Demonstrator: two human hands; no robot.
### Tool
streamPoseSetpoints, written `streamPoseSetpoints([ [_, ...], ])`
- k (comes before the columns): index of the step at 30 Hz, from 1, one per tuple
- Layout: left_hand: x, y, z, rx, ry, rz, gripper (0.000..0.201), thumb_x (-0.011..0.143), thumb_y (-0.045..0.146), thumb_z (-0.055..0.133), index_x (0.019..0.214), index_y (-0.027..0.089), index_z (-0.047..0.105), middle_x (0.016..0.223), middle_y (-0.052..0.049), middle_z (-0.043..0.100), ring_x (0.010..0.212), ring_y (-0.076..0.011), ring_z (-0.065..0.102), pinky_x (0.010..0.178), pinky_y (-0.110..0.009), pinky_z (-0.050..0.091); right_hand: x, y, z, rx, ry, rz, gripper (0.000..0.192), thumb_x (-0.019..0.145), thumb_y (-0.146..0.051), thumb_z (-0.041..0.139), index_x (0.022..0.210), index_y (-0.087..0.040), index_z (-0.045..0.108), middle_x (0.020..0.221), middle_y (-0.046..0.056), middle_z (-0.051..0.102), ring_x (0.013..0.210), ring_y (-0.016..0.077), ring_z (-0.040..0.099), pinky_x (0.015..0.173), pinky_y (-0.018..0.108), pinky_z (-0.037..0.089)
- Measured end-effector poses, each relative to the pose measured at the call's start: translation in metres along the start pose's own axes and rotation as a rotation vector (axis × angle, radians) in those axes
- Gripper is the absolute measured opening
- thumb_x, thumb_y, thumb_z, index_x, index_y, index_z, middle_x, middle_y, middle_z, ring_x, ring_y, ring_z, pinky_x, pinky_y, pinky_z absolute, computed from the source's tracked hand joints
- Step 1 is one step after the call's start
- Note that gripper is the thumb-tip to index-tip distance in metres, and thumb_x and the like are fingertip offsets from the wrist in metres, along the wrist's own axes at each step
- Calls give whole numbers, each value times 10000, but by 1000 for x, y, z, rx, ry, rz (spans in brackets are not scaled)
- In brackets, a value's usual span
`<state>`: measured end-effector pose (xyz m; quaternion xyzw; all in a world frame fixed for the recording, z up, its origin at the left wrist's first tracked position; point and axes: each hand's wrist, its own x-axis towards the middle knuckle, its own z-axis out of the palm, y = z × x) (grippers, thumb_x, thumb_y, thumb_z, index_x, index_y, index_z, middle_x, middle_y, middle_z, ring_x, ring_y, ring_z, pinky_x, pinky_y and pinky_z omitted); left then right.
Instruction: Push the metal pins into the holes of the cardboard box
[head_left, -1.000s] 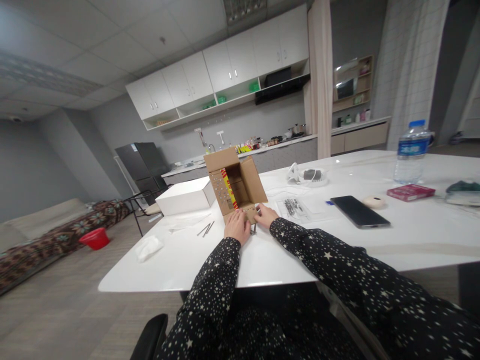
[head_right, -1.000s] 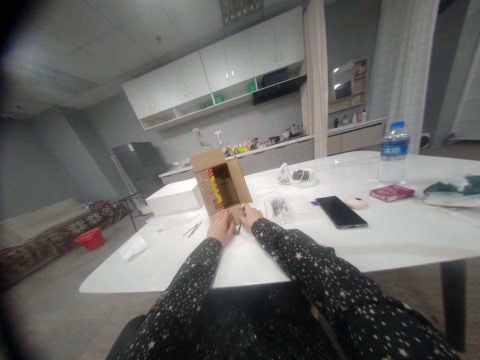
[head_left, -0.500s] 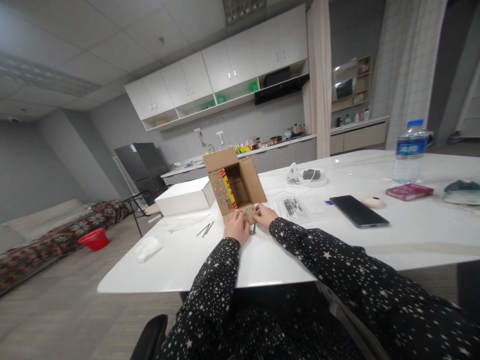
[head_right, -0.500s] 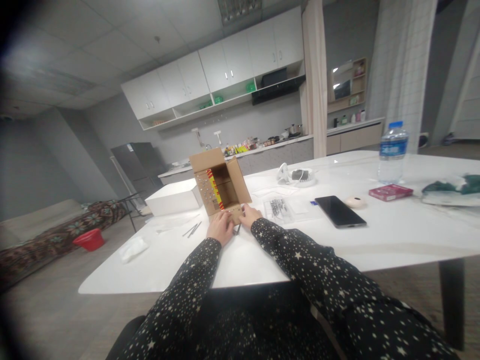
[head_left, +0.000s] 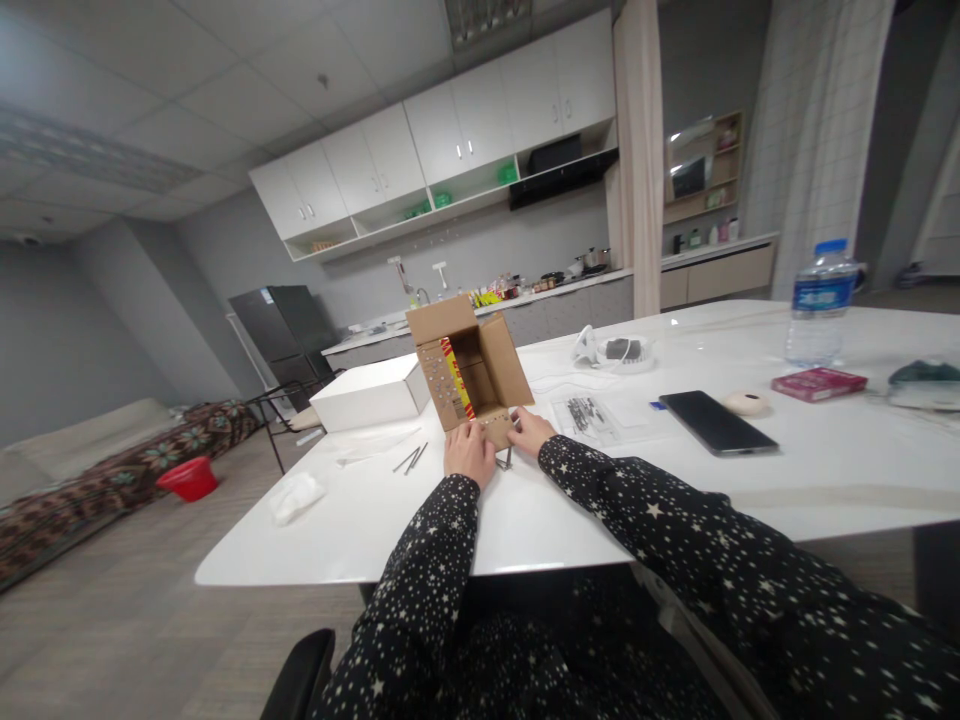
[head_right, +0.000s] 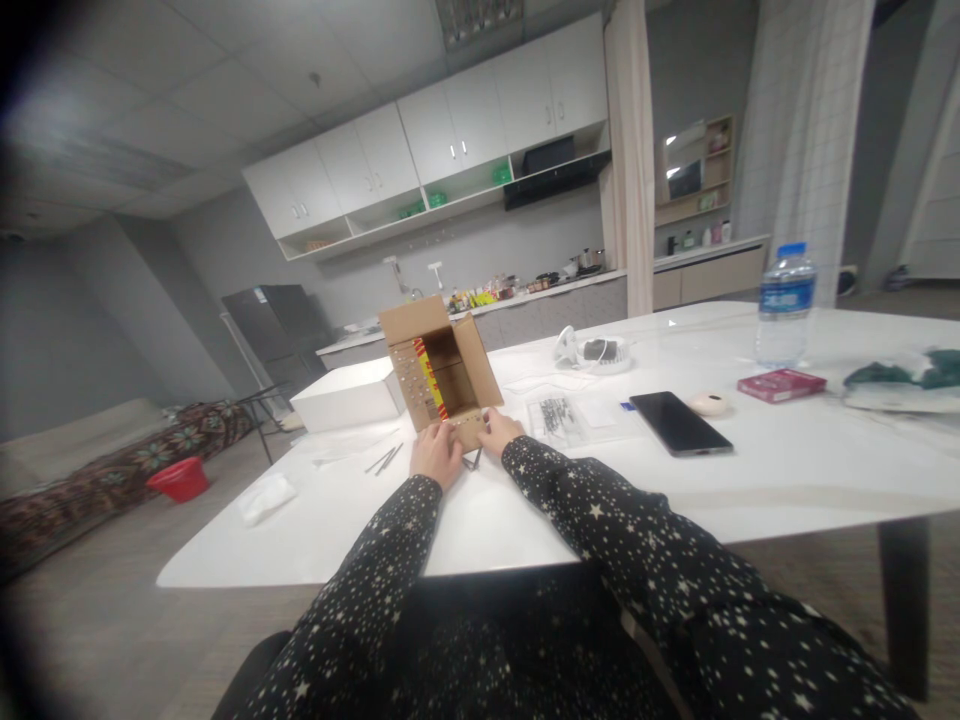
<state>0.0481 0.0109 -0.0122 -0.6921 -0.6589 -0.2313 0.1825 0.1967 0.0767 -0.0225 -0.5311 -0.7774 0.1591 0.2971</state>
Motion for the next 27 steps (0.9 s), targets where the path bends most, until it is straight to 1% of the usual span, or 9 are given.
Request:
streamPoseSetpoints([
  [6, -3, 1, -2, -33, 15, 39, 275, 808, 251, 486, 1064, 198, 570, 1087, -89, 583, 1057, -246, 507, 930, -370, 386, 0, 0, 0, 0, -4, 4, 274, 763, -316, 532, 1022, -225, 519, 913, 14, 688, 845, 197, 617, 674, 270, 366],
  [11, -3, 2, -4, -99, 7, -2, 275, 802, 264, 502, 1062, 218, 577, 1095, -86, 576, 1082, -248, 498, 950, -386, 381, -1, -2, -1, 4, -7, 12, 271, 769, -308, 540, 1027, -226, 521, 912, 13, 687, 845, 190, 618, 678, 264, 370],
  [15, -4, 2, -6, -127, -7, -10, 289, 798, 272, 507, 1074, 228, 576, 1117, -87, 559, 1100, -251, 487, 966, -404, 369, -1, -2, -2, 5, -15, 15, 273, 771, -306, 545, 1029, -221, 522, 920, 15, 689, 849, 190, 619, 679, 264, 370],
  [24, -5, 4, -7, -137, -12, 6, 316, 782, 266, 513, 1086, 215, 581, 1110, -93, 537, 1087, -249, 491, 960, -401, 362, 1, 0, 1, 8, -8, 0, 282, 767, -304, 545, 1035, -217, 521, 927, 18, 687, 846, 187, 620, 692, 263, 377],
  [27, -5, 5, -7, -121, -22, -15, 335, 782, 278, 518, 1108, 219, 568, 1142, -92, 529, 1106, -251, 480, 964, -410, 353, 1, 0, 0, 10, -12, 7, 278, 769, -303, 546, 1032, -217, 520, 918, 17, 687, 836, 184, 620, 687, 261, 376],
])
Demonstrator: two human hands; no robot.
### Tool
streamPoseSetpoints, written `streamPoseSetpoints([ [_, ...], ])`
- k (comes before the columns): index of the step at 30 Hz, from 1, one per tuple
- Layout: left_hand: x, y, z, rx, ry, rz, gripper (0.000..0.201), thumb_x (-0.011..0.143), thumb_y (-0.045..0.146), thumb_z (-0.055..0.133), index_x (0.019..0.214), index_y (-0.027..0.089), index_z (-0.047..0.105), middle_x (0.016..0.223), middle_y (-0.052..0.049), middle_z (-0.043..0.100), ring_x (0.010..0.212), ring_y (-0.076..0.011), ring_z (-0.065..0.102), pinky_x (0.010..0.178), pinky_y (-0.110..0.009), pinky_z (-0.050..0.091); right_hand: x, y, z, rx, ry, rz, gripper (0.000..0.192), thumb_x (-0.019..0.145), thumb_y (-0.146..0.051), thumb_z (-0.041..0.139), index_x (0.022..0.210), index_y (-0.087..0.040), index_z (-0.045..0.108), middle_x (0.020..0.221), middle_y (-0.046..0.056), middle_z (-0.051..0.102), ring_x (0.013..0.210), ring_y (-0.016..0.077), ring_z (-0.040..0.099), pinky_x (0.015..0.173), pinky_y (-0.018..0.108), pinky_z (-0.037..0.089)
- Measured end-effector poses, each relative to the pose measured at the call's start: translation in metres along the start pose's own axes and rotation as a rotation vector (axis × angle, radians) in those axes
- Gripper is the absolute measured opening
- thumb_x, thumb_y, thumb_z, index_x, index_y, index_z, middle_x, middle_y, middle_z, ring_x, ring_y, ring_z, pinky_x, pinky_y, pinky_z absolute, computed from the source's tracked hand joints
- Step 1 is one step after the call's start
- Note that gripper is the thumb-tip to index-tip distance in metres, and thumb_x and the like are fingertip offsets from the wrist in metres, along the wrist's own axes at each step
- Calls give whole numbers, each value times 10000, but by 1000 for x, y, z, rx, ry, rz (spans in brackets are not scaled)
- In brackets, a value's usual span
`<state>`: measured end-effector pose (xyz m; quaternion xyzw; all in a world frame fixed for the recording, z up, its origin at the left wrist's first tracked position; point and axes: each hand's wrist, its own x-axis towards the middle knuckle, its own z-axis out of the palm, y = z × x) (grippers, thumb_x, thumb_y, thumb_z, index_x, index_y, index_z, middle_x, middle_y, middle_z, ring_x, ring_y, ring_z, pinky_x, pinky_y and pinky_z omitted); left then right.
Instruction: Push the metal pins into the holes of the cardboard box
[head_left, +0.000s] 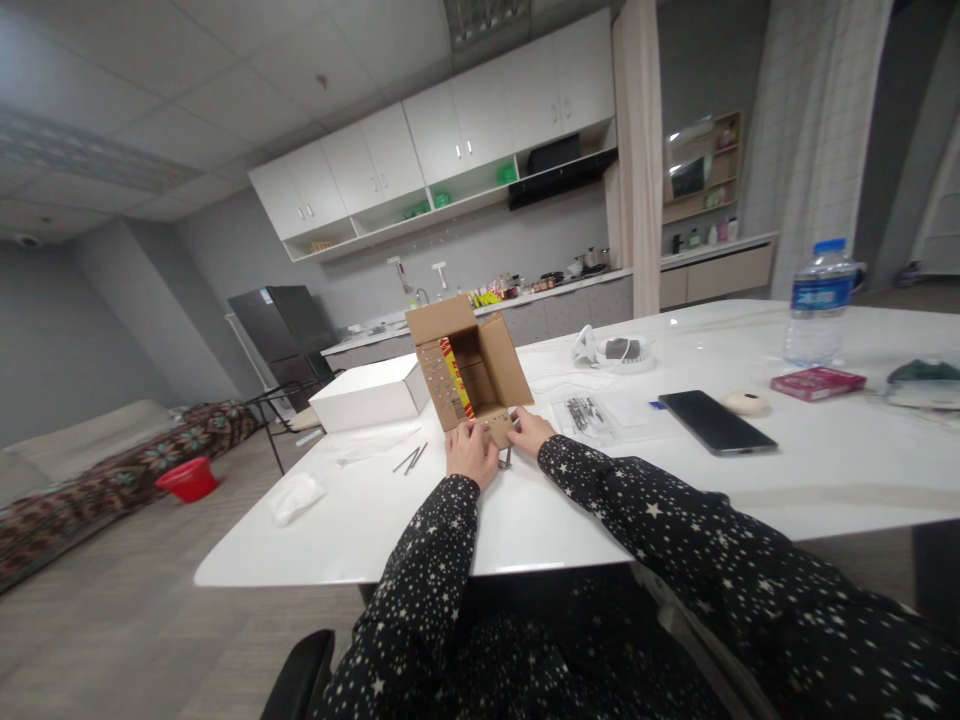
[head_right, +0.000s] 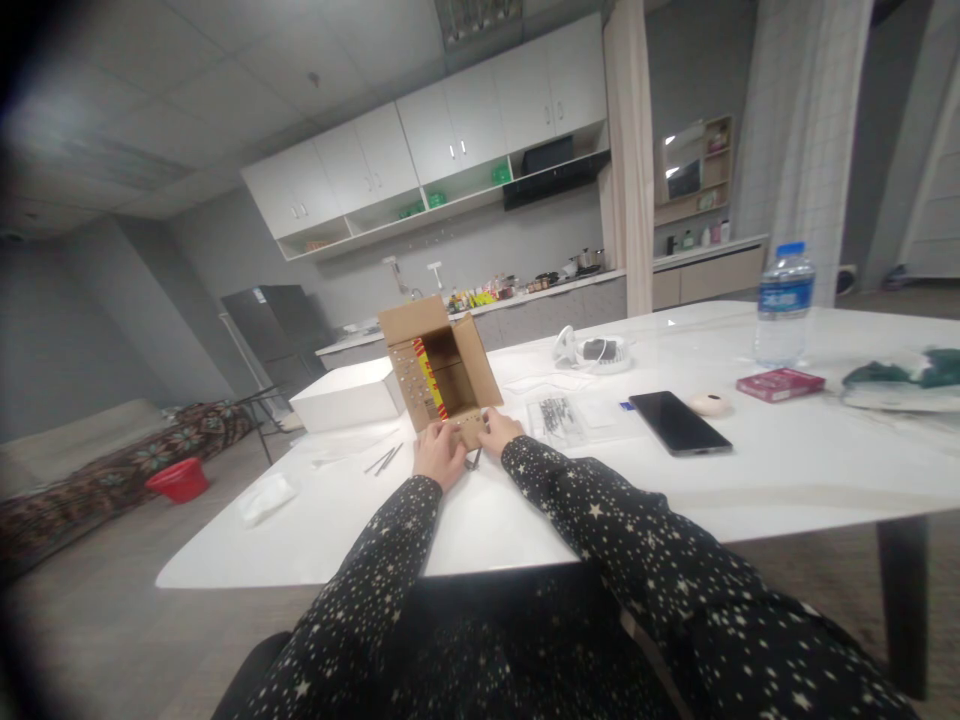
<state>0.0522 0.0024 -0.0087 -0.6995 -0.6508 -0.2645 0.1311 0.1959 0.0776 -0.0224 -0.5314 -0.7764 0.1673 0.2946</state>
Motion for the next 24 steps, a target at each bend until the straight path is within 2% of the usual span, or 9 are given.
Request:
streamPoseSetpoints([
  [14, 0, -2, 1, -14, -2, -31, 340, 781, 289, 519, 1115, 241, 556, 1174, -89, 521, 1122, -262, 457, 956, -426, 354, -2, -2, -2, -7, 1, 0, 281, 770, -303, 541, 1037, -221, 521, 923, 17, 688, 858, 194, 620, 691, 266, 378],
  [24, 3, -1, 2, -127, 17, -117, 323, 762, 287, 535, 1080, 253, 582, 1112, -78, 535, 1098, -258, 479, 944, -425, 370, -2, -3, -3, -9, -6, 9, 291, 771, -303, 541, 1047, -214, 521, 927, 24, 685, 866, 192, 616, 698, 267, 374],
])
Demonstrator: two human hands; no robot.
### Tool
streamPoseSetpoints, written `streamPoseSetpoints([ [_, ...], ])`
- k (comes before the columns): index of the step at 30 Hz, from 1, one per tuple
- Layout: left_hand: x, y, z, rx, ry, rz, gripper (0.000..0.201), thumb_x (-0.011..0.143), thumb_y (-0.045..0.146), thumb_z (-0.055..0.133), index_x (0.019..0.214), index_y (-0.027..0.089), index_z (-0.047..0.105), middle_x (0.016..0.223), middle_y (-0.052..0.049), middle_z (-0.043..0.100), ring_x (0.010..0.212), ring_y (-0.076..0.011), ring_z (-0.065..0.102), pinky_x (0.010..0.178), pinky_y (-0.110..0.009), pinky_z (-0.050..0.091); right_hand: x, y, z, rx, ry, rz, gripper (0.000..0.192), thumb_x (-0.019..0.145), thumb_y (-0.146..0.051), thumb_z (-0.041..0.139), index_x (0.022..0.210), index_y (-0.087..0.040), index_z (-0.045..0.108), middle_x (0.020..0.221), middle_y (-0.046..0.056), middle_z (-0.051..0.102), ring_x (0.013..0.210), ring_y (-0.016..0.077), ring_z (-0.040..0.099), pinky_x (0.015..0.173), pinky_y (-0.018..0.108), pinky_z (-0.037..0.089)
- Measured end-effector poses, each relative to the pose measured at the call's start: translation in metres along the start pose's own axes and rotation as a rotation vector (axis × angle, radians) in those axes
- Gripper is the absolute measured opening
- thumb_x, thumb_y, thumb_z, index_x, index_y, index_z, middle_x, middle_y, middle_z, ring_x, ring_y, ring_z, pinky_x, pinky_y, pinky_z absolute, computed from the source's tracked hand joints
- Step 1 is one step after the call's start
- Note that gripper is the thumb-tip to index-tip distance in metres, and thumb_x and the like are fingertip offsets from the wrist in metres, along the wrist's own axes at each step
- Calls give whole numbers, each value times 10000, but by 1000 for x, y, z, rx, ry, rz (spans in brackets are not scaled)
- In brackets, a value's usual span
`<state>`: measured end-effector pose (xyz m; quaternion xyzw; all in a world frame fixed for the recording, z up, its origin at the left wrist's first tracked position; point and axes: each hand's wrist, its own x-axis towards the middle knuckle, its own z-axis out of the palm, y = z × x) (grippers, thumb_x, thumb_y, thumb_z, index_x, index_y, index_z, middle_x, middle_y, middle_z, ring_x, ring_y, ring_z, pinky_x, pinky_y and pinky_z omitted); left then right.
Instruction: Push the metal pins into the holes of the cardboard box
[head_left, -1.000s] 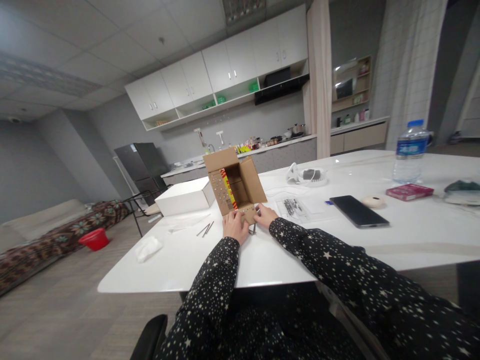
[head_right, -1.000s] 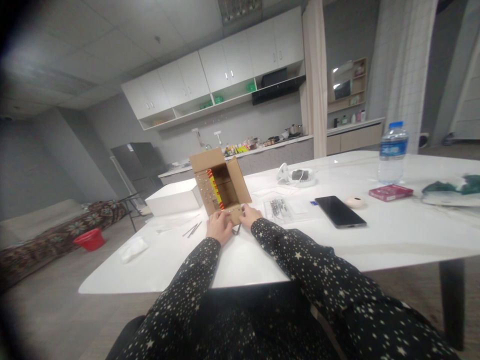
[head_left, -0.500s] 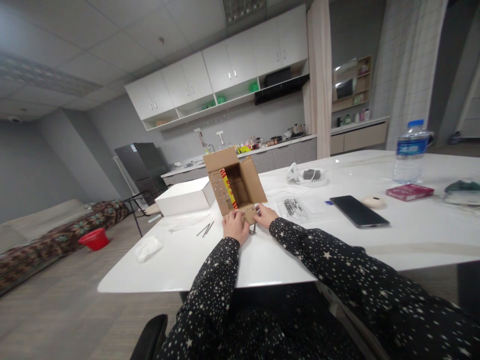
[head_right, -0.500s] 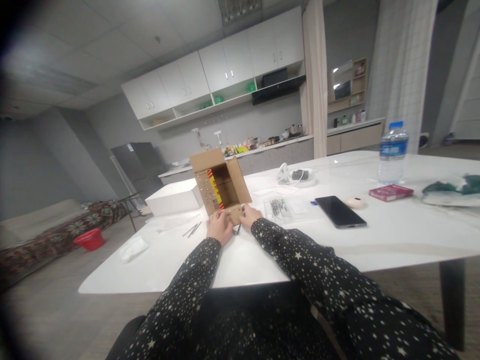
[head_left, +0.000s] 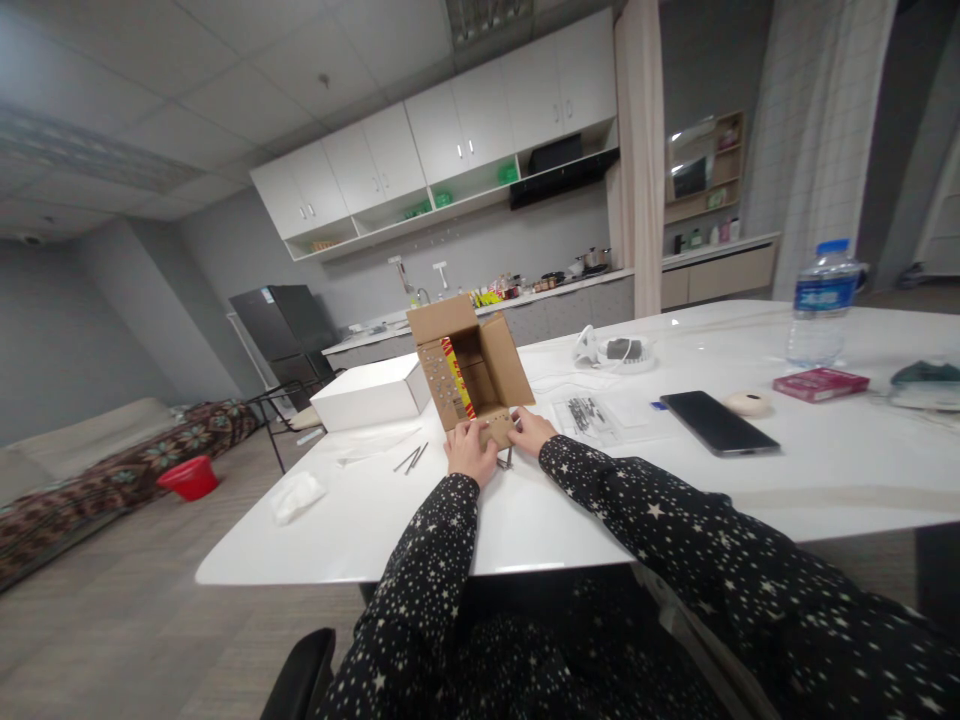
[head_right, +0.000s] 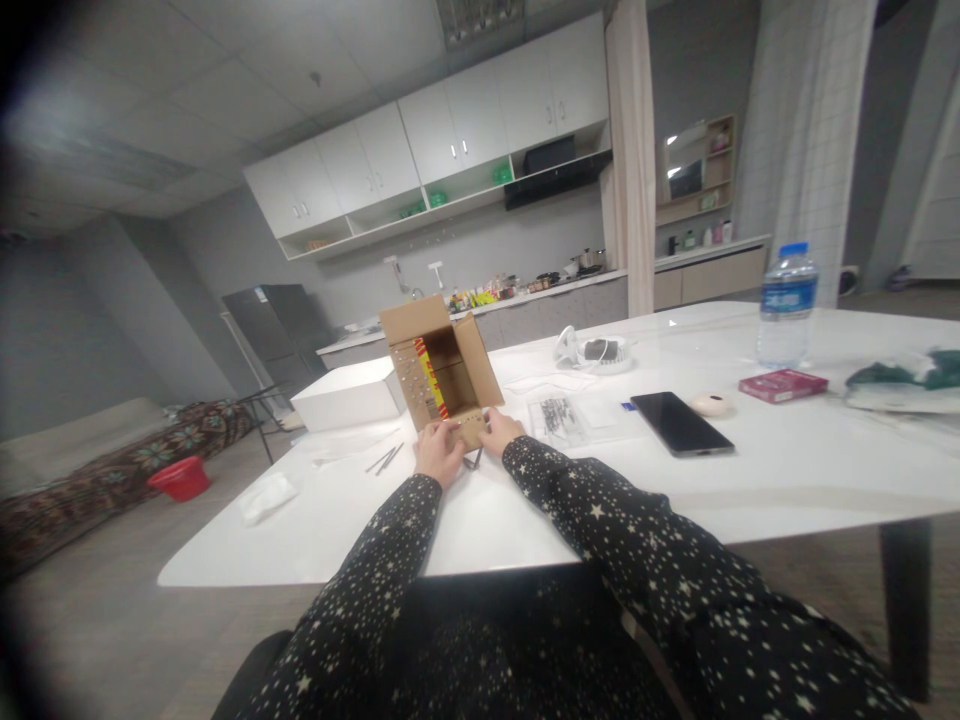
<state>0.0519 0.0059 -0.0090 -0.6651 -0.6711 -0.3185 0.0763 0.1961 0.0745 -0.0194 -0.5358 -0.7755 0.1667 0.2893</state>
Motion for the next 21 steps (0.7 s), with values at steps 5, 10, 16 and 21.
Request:
streamPoseSetpoints([
  [5, 0, 0, -1, -40, 2, -9, 329, 757, 283, 537, 1081, 257, 589, 1106, -71, 542, 1106, -257, 481, 956, -428, 367, -1, -1, -1, 2, -2, 6, 290, 771, -297, 549, 1050, -220, 522, 925, 20, 685, 861, 188, 616, 696, 265, 371],
  [10, 1, -1, 0, -54, 18, -13, 329, 750, 275, 543, 1073, 258, 599, 1093, -73, 543, 1094, -254, 488, 951, -421, 373, -1, 0, -1, 8, 1, 7, 283, 767, -295, 545, 1039, -218, 520, 922, 22, 688, 860, 193, 616, 694, 268, 366],
  [16, 7, -6, 7, -18, 15, -31, 318, 759, 257, 536, 1070, 254, 602, 1094, -75, 538, 1079, -253, 489, 941, -420, 374, -1, -1, -1, 3, 4, 0, 285, 762, -301, 530, 1033, -212, 514, 930, 27, 689, 870, 203, 614, 695, 277, 360],
  [21, 12, -12, 12, 11, 7, -15, 317, 785, 230, 500, 1086, 245, 597, 1092, -83, 539, 1072, -252, 487, 925, -417, 378, -2, -2, -2, 2, 1, 1, 284, 763, -305, 529, 1031, -212, 515, 937, 23, 689, 874, 205, 615, 699, 280, 359],
])
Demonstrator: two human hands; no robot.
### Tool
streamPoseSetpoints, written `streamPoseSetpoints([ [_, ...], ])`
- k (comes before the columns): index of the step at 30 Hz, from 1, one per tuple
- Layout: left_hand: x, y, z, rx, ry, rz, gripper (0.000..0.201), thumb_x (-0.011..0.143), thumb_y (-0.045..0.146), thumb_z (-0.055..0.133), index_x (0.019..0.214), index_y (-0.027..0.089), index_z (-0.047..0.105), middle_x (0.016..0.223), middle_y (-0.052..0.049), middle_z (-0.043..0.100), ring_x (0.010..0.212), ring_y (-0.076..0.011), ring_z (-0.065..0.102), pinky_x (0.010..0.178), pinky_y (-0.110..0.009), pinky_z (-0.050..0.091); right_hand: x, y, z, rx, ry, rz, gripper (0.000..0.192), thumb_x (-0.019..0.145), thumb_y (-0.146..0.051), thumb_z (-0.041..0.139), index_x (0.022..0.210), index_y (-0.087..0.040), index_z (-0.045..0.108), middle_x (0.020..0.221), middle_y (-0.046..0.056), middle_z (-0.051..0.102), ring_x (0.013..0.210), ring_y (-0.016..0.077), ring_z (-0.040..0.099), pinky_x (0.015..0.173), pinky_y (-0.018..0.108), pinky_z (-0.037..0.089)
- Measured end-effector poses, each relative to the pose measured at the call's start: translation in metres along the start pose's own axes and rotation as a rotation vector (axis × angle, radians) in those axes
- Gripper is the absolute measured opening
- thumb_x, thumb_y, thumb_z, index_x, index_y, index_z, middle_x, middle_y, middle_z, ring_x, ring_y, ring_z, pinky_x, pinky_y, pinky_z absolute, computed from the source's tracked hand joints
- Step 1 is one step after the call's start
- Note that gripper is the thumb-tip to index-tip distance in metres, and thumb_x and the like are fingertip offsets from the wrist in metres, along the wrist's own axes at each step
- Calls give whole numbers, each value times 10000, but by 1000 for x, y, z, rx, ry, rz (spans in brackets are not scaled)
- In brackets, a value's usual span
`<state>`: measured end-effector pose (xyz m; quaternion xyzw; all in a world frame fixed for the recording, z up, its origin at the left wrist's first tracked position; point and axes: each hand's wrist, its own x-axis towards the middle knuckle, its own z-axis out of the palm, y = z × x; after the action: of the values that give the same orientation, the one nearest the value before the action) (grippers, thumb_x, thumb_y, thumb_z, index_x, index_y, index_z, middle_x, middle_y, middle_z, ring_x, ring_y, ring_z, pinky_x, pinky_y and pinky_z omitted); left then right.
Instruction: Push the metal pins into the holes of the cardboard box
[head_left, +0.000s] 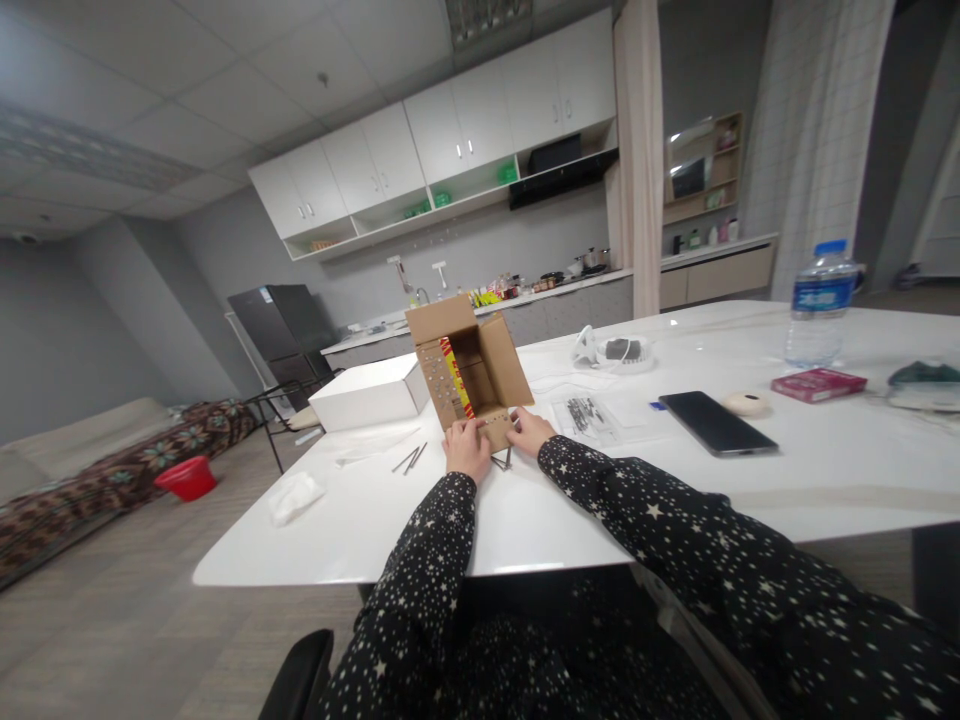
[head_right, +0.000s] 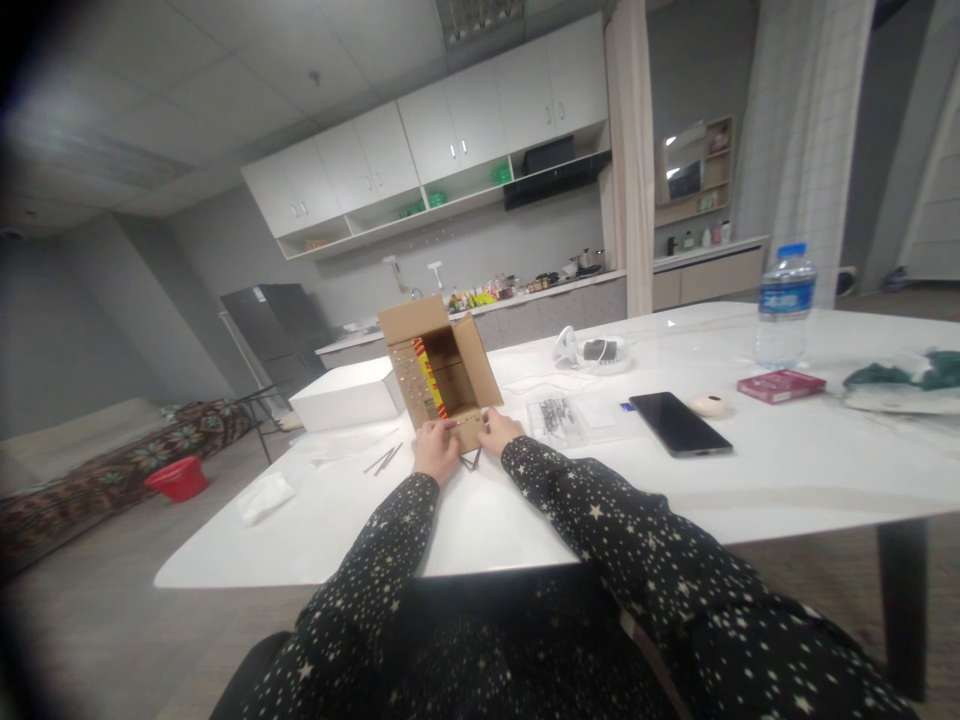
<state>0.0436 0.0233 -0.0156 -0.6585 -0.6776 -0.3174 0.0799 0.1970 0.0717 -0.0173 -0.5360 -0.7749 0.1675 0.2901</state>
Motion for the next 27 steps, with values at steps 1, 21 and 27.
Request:
streamPoseSetpoints([
  [1, 1, -1, 1, -1, 0, 2, 318, 788, 225, 496, 1088, 243, 598, 1089, -84, 539, 1071, -252, 486, 925, -414, 378, 0, 0, 0, -1, 1, 0, 283, 765, -304, 528, 1032, -212, 516, 937, 24, 688, 874, 205, 615, 699, 280, 359],
  [21, 12, -2, 6, 33, 89, 68, 287, 840, 138, 431, 1057, 216, 601, 996, -99, 555, 1004, -258, 513, 862, -414, 389, 4, 5, 3, -1, 12, -21, 248, 771, -314, 526, 1003, -229, 517, 885, 11, 691, 849, 202, 618, 676, 278, 351],
  [27, 12, -5, 7, -17, 151, 159, 307, 855, 128, 416, 1105, 193, 582, 1001, -103, 542, 1003, -238, 551, 900, -424, 400, 5, 6, 4, 12, 12, -19, 251, 772, -315, 529, 1007, -228, 522, 889, 11, 690, 851, 200, 616, 676, 275, 349],
])
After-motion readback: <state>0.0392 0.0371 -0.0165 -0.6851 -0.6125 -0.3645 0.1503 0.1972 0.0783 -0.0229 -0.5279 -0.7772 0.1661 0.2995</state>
